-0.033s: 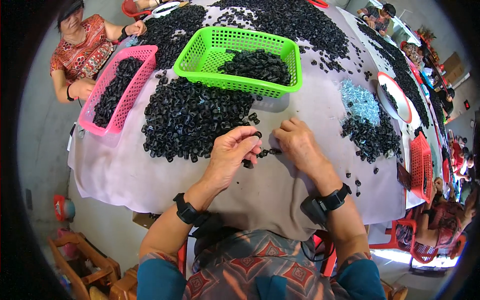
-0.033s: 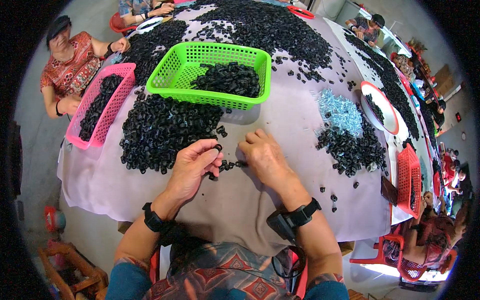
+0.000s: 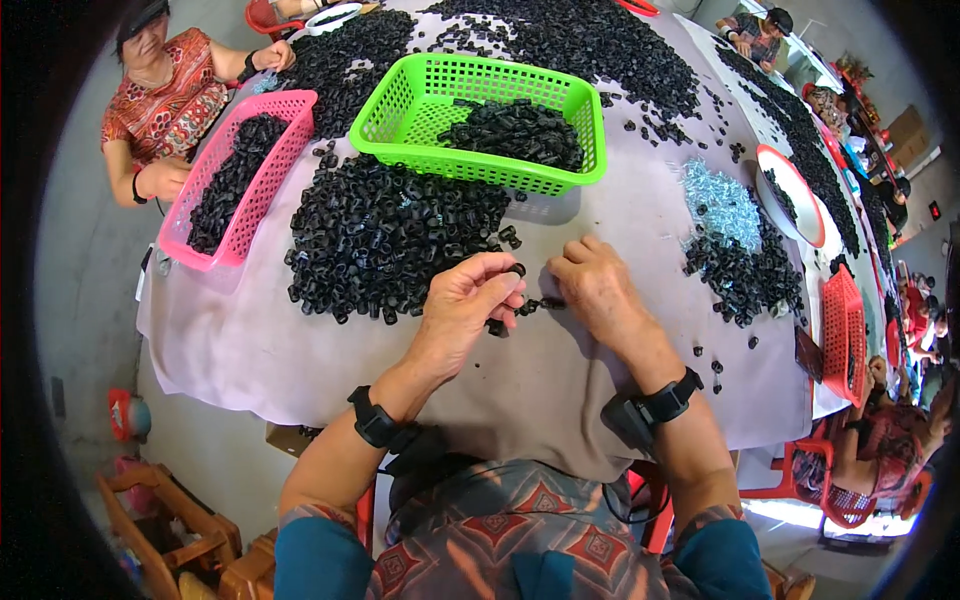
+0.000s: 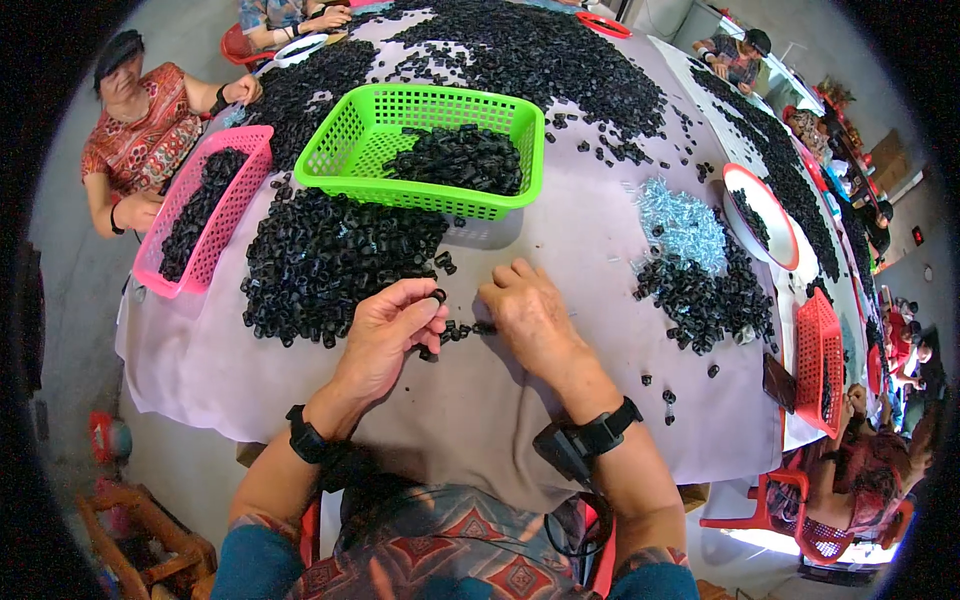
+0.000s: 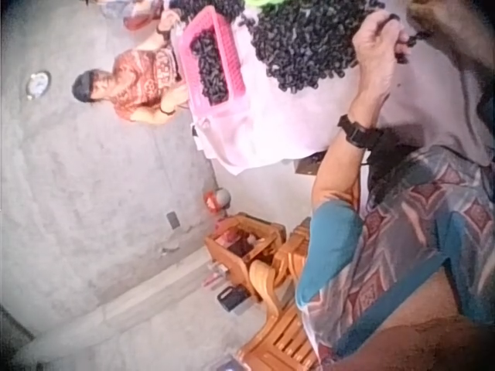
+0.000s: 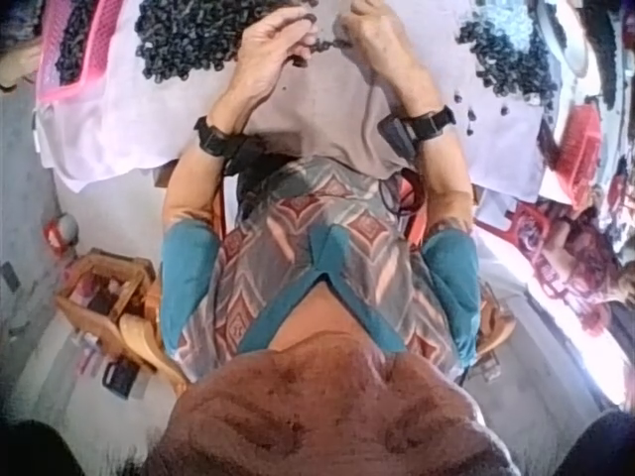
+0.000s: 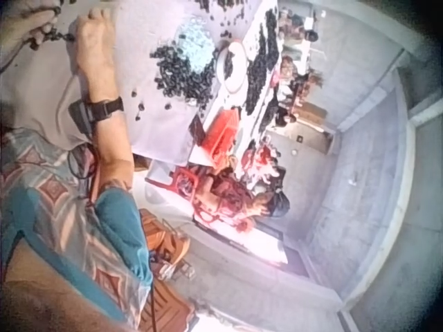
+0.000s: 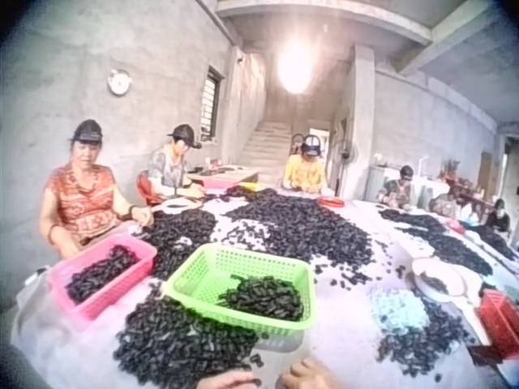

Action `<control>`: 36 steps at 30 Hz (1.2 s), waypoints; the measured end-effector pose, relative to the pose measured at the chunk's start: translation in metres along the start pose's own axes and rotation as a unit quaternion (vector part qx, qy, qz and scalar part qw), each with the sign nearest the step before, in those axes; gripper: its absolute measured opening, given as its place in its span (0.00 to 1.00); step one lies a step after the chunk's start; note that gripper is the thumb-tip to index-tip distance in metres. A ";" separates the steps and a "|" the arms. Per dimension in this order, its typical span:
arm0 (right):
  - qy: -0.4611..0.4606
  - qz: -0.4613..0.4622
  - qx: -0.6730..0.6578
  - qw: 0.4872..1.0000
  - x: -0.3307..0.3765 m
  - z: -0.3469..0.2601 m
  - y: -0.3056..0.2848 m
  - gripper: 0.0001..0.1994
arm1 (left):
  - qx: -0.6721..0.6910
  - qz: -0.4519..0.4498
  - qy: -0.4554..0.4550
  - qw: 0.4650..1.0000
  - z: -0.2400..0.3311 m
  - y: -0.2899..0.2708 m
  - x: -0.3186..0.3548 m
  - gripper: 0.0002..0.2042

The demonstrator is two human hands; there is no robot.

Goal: The recorder is sorting small black plastic components and placing them into colored baskets at a workshop table.

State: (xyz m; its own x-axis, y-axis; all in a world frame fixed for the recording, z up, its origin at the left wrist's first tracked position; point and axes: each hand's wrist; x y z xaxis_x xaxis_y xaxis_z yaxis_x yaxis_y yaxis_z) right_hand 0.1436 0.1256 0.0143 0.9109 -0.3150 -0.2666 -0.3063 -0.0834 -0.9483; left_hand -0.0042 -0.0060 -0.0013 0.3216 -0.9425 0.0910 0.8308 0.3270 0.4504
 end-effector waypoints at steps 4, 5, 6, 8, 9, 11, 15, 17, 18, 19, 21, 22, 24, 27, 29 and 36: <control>0.025 0.014 0.038 0.999 0.000 -0.007 0.003 0.07 | 0.002 -0.002 -0.005 1.000 -0.002 0.001 0.000 0.10; 0.028 0.026 0.038 0.999 0.000 -0.006 0.004 0.07 | 0.007 -0.007 -0.006 1.000 -0.002 0.000 0.000 0.10; 0.034 0.037 0.040 0.998 0.001 -0.004 0.005 0.07 | 0.006 -0.007 -0.005 1.000 -0.002 0.000 0.000 0.10; 0.052 0.046 -0.028 0.997 0.002 0.005 0.008 0.07 | 0.000 -0.018 -0.011 1.000 -0.001 0.000 0.000 0.10; 0.069 0.053 -0.096 0.992 0.000 0.006 0.008 0.08 | 0.000 -0.018 -0.011 1.000 -0.002 0.000 0.000 0.10; 0.103 0.070 -0.185 0.975 0.001 0.002 0.002 0.09 | 0.002 -0.011 -0.012 1.000 -0.002 -0.001 0.000 0.11; 0.140 0.130 -0.488 0.852 -0.002 -0.002 0.005 0.07 | 0.000 -0.017 -0.015 1.000 -0.003 0.000 0.000 0.11; 0.169 0.109 -0.566 0.800 -0.002 -0.010 0.001 0.06 | -0.002 -0.014 -0.018 1.000 -0.003 0.000 0.001 0.11; 0.195 0.087 -0.638 0.740 -0.002 -0.014 -0.001 0.05 | -0.001 -0.015 -0.018 1.000 -0.004 0.000 0.000 0.11; 0.195 0.087 -0.637 0.740 -0.002 -0.017 -0.001 0.05 | -0.003 -0.016 -0.020 1.000 -0.004 0.000 0.000 0.11; 0.186 0.077 -0.669 0.716 -0.002 -0.023 0.000 0.05 | -0.004 -0.016 -0.022 1.000 -0.004 0.001 0.001 0.10; 0.186 0.076 -0.669 0.716 -0.002 -0.026 0.000 0.05 | -0.002 -0.019 -0.020 1.000 -0.003 0.002 0.001 0.10; 0.155 0.126 -0.626 0.754 -0.002 -0.030 0.001 0.05 | -0.001 -0.021 -0.018 1.000 -0.004 0.002 0.002 0.10; 0.149 0.151 -0.596 0.774 -0.002 -0.029 0.004 0.05 | 0.000 -0.028 -0.020 0.999 -0.005 0.002 0.001 0.10; 0.159 0.142 -0.590 0.779 -0.001 -0.027 0.004 0.04 | -0.013 -0.034 -0.016 0.999 -0.004 0.002 0.002 0.10; 0.145 0.159 -0.586 0.781 -0.004 -0.034 0.009 0.03 | -0.024 -0.038 -0.026 0.999 -0.004 0.003 0.001 0.10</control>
State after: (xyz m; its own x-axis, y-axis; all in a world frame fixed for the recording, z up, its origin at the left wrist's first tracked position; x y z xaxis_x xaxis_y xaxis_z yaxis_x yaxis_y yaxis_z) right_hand 0.1277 0.0937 0.0131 0.6880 -0.6831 -0.2451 -0.7021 -0.7120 0.0135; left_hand 0.0005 -0.0055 -0.0039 0.2348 -0.9664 0.1050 0.8728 0.2571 0.4149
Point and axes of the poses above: each hand's wrist, its own x-axis away from the middle knuckle, its own y-axis out of the palm, z = x × y, and after that the axes turned 1 degree about -z, right-handed
